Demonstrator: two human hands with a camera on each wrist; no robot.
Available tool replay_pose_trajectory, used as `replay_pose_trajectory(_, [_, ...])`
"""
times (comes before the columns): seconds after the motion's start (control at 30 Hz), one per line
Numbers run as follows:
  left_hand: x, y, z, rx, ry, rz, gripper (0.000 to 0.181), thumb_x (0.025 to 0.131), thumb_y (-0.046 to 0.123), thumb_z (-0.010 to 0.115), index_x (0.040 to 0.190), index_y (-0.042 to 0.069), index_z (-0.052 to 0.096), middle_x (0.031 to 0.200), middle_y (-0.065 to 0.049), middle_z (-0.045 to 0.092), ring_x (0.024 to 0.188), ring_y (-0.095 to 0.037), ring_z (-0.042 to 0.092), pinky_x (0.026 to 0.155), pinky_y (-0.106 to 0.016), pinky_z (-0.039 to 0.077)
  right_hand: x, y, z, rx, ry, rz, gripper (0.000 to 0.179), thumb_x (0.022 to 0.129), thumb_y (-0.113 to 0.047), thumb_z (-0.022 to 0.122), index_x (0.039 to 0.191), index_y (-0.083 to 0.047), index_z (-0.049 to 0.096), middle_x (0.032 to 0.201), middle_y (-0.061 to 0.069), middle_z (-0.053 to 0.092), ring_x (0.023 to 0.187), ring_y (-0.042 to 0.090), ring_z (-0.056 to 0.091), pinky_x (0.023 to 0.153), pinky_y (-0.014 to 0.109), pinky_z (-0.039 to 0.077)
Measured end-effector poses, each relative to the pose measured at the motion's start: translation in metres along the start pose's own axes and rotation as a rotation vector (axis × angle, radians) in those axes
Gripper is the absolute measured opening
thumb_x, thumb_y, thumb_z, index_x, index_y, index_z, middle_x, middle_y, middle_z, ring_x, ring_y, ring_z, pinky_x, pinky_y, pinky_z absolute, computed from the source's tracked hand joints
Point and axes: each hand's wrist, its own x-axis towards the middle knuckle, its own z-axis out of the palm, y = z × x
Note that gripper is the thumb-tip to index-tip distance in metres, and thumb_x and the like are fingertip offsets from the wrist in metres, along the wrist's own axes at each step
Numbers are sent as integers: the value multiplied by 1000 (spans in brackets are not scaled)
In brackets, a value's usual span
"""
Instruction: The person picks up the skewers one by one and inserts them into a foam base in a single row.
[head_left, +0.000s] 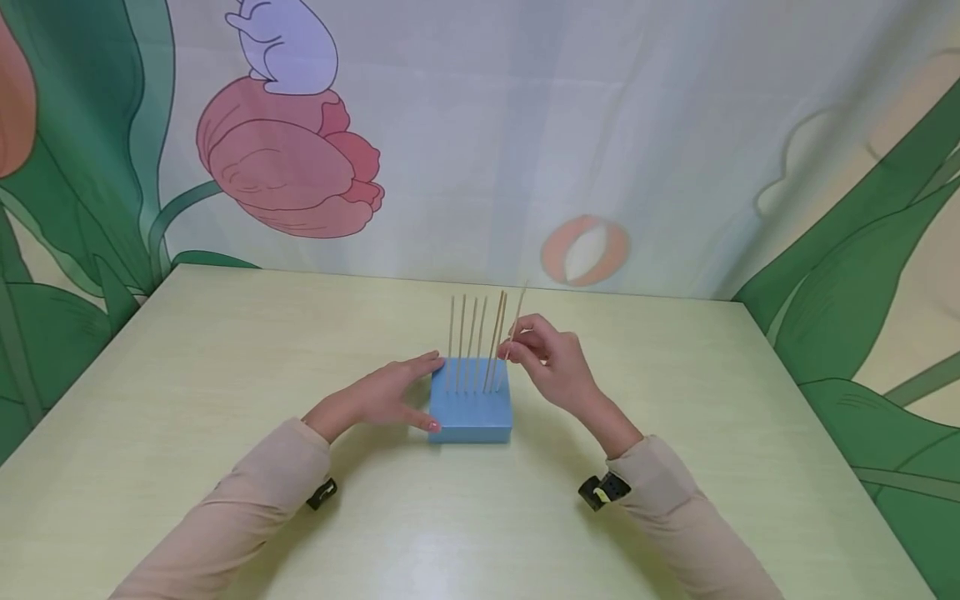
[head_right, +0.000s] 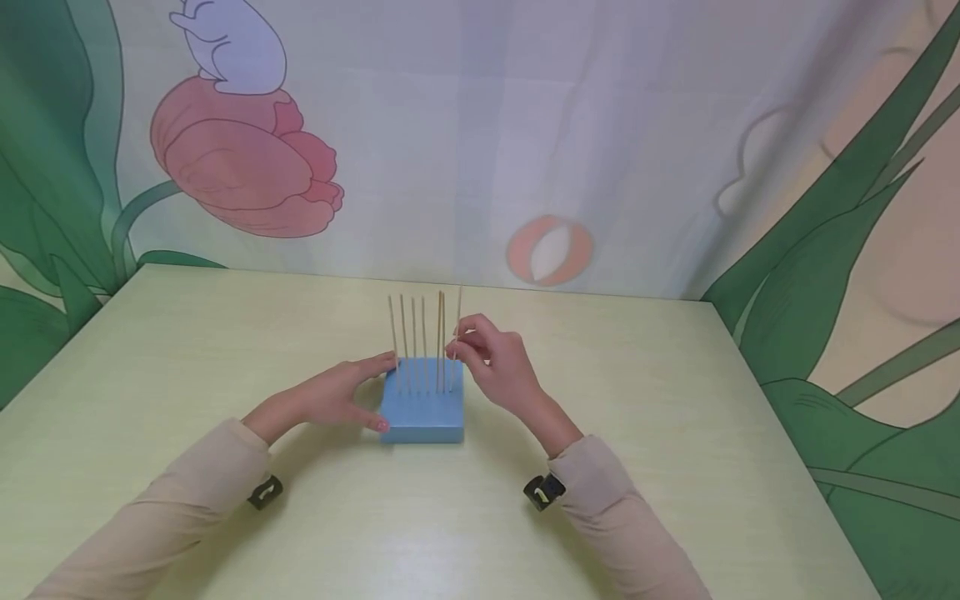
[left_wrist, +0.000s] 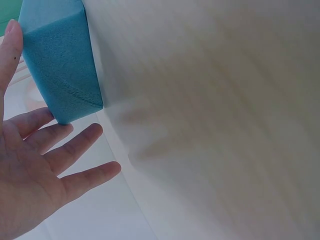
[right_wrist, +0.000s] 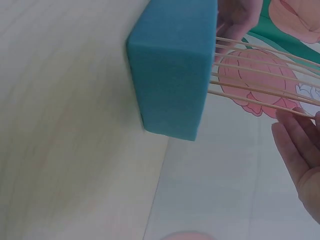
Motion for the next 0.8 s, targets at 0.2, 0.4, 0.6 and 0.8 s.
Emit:
replay_pose_trajectory(0.2, [-1,0,0,-1,4,-8,96,70,39,76,142,-1,26,147,-19,21,132,-35,24,105,-46,24,-1,-1,4,-5,2,-4,9,79,15,59,81,10,52,79,24,66,67,33,65,61,38,54])
replay_pose_trajectory(0.4, [-6,-1,1,-12,14,-11,95,70,38,77,141,-2,27,147,-20,21,132,-35,24,105,-47,24,-2,17,12,23,-23,50,6,81,10,60,80,8,55,84,22,67,72,32,66,64,39,54])
replay_pose_trajectory(0.6, [-4,-3,3,-29,11,-19,95,71,38,77,142,-1,26,147,-19,20,133,-35,23,105,-47,24,-10,34,5,-9,-58,134,14,85,-3,63,97,3,62,95,16,67,84,25,66,70,33,54])
replay_pose_trajectory(0.8, [6,-3,6,-53,-8,-5,95,72,38,76,142,0,24,149,-18,17,134,-32,19,107,-45,21,-26,47,-19,-96,-108,248,23,88,-9,60,108,2,60,104,14,65,93,25,63,74,35,53])
